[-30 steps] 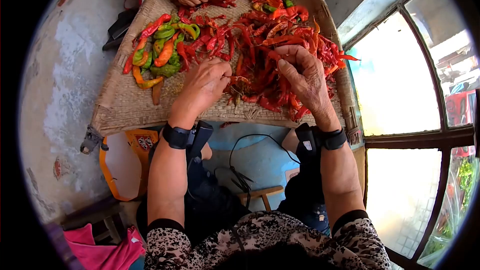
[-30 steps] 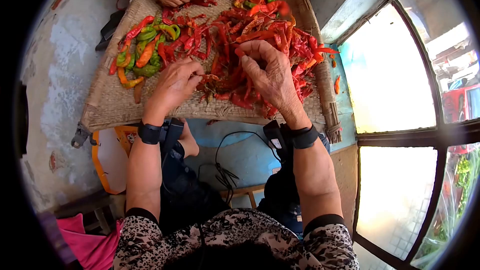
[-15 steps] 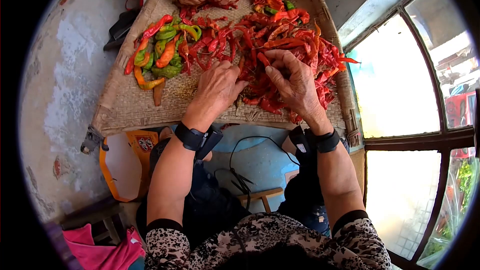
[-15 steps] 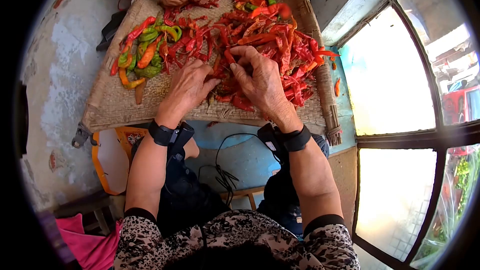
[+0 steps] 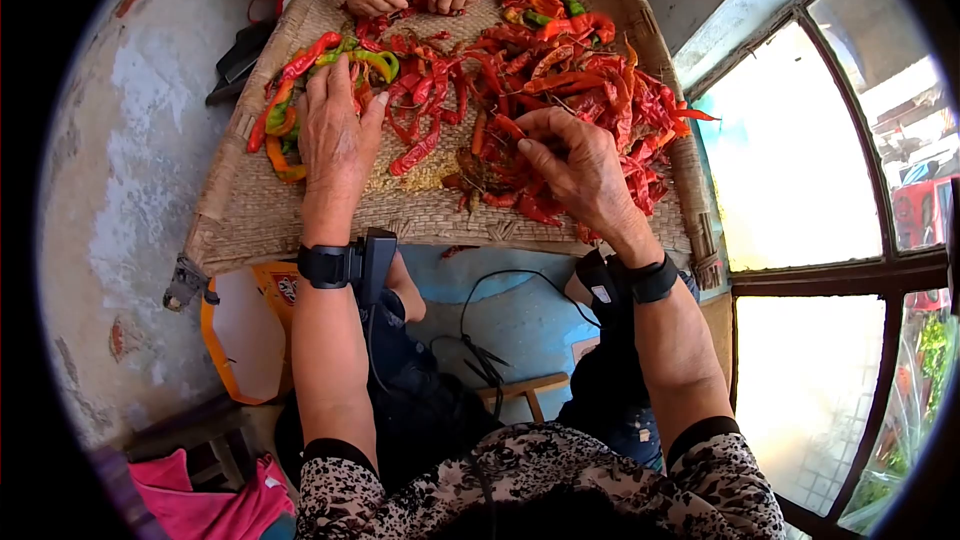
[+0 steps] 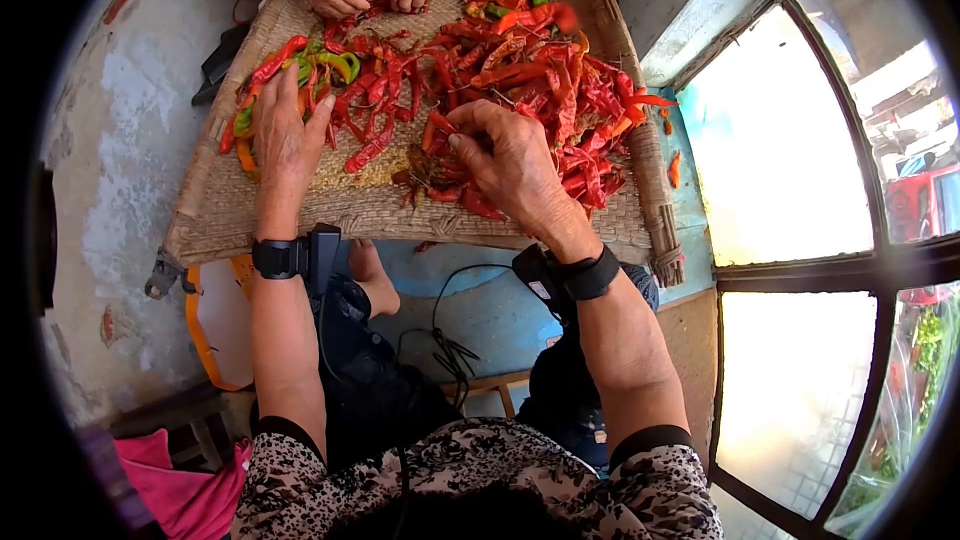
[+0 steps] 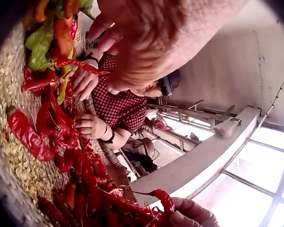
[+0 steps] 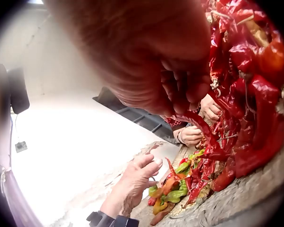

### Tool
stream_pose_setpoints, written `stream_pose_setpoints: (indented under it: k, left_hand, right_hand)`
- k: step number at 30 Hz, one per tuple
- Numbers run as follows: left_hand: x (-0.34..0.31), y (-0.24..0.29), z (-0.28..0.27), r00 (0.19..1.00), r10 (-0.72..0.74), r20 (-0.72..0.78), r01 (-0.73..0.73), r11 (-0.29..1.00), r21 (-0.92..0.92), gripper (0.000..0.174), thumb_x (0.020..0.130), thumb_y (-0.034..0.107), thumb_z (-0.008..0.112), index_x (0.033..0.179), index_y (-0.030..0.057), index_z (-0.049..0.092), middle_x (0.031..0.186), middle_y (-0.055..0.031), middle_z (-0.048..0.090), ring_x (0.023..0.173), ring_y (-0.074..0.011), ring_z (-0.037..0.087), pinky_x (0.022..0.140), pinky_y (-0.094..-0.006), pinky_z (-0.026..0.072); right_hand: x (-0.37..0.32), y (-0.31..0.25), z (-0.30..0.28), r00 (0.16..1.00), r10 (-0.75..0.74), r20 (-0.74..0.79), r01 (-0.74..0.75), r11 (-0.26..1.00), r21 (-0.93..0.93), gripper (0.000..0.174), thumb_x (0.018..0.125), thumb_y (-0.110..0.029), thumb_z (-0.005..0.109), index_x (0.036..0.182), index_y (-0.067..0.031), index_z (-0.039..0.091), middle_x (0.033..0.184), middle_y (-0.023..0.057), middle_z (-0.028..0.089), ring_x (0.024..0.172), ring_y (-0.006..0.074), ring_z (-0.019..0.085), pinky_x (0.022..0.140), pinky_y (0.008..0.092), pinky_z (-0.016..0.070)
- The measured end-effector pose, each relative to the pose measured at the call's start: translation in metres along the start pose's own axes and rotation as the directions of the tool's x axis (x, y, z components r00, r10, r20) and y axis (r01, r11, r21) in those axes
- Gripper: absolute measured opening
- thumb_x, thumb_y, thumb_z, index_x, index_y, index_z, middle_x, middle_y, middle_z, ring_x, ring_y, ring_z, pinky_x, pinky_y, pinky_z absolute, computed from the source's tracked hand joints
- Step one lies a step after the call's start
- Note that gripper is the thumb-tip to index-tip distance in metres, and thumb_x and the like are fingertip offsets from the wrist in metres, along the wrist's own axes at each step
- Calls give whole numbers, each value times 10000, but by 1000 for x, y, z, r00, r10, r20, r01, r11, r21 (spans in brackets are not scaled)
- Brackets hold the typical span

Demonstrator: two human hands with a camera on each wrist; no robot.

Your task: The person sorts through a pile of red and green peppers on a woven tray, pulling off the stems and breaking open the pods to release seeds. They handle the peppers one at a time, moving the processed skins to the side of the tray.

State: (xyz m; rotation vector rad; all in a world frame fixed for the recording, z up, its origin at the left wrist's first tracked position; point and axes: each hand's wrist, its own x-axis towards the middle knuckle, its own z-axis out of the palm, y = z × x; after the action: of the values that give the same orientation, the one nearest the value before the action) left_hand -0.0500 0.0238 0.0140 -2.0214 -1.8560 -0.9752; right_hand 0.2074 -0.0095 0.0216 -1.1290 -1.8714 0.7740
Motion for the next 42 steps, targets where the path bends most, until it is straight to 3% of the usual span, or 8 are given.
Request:
stream_pose_setpoints:
  k: [5, 9, 18, 21, 23, 26, 28, 42]
  left_hand:
    - [-15, 41, -4, 894, 334, 298, -106, 804, -586, 451, 925, 215, 613, 1336, 60, 511, 1246, -177, 561, 1125, -339, 571, 939, -422, 469]
    - [-21, 57, 1, 845, 383, 373, -79, 780, -621, 324, 922, 194, 612, 1208, 48, 572, 1103, -167, 621, 1032, -344, 607, 874, -416, 485]
    - [1, 5, -9, 993, -68, 98, 91, 964, -249, 207, 922, 187, 620, 1065, 38, 609, 911, -145, 645, 821, -296, 628, 725, -405, 505]
    - [1, -13, -3, 956, 197, -218, -139, 958, 252, 230, 944, 188, 585, 1101, 23, 618, 952, -149, 650, 858, -294, 627, 775, -403, 505]
    - [-1, -10, -1, 967, 172, -190, -126, 965, 231, 260, 934, 191, 600, 1125, 17, 622, 998, -145, 642, 905, -299, 614, 828, -419, 495]
    - [-8, 25, -11, 956, -5, 293, 122, 916, -383, 268, 893, 177, 651, 1104, 14, 630, 1014, -151, 627, 961, -313, 587, 862, -431, 475]
    - [-14, 42, -12, 703, 284, 652, 54, 893, -447, 246, 880, 176, 640, 1051, 0, 631, 1023, -164, 605, 1006, -319, 569, 862, -411, 464]
    - [-35, 44, 13, 741, 514, 433, -264, 815, -515, 150, 759, 20, 618, 900, -13, 576, 834, -165, 576, 869, -372, 574, 779, -441, 471]
  right_hand:
    - [1, 0, 6, 997, -77, -24, 76, 996, -52, 176, 867, -33, 655, 1038, 10, 647, 844, 120, 679, 761, 216, 666, 676, 323, 521]
    - [2, 3, 7, 991, -131, -16, 130, 989, -75, 166, 846, -9, 650, 1008, 26, 647, 885, 161, 670, 789, 270, 676, 681, 346, 527]
    - [-7, 16, 9, 984, -142, 107, 171, 919, -355, 207, 861, -98, 657, 1048, -14, 632, 924, 147, 624, 812, 332, 647, 699, 404, 532]
    - [-12, 21, 20, 974, -87, 208, 182, 849, -497, 208, 869, -128, 646, 1053, -31, 635, 948, 130, 619, 838, 341, 643, 696, 426, 533]
    - [-11, 25, 26, 957, -171, 234, 277, 774, -570, 108, 836, -119, 642, 912, -48, 613, 886, 124, 602, 761, 324, 661, 621, 418, 535]
    - [-10, 27, 31, 957, -142, 252, 273, 735, -621, 113, 806, -112, 649, 888, -46, 608, 858, 126, 608, 742, 319, 665, 598, 414, 534]
    - [-11, 26, 31, 957, -128, 259, 269, 722, -638, 120, 800, -117, 652, 886, -47, 609, 846, 127, 610, 732, 318, 667, 588, 411, 535]
    - [-3, 19, 26, 983, -153, 103, 182, 897, -403, 169, 839, -179, 682, 871, -19, 640, 815, 151, 667, 704, 318, 676, 607, 405, 533]
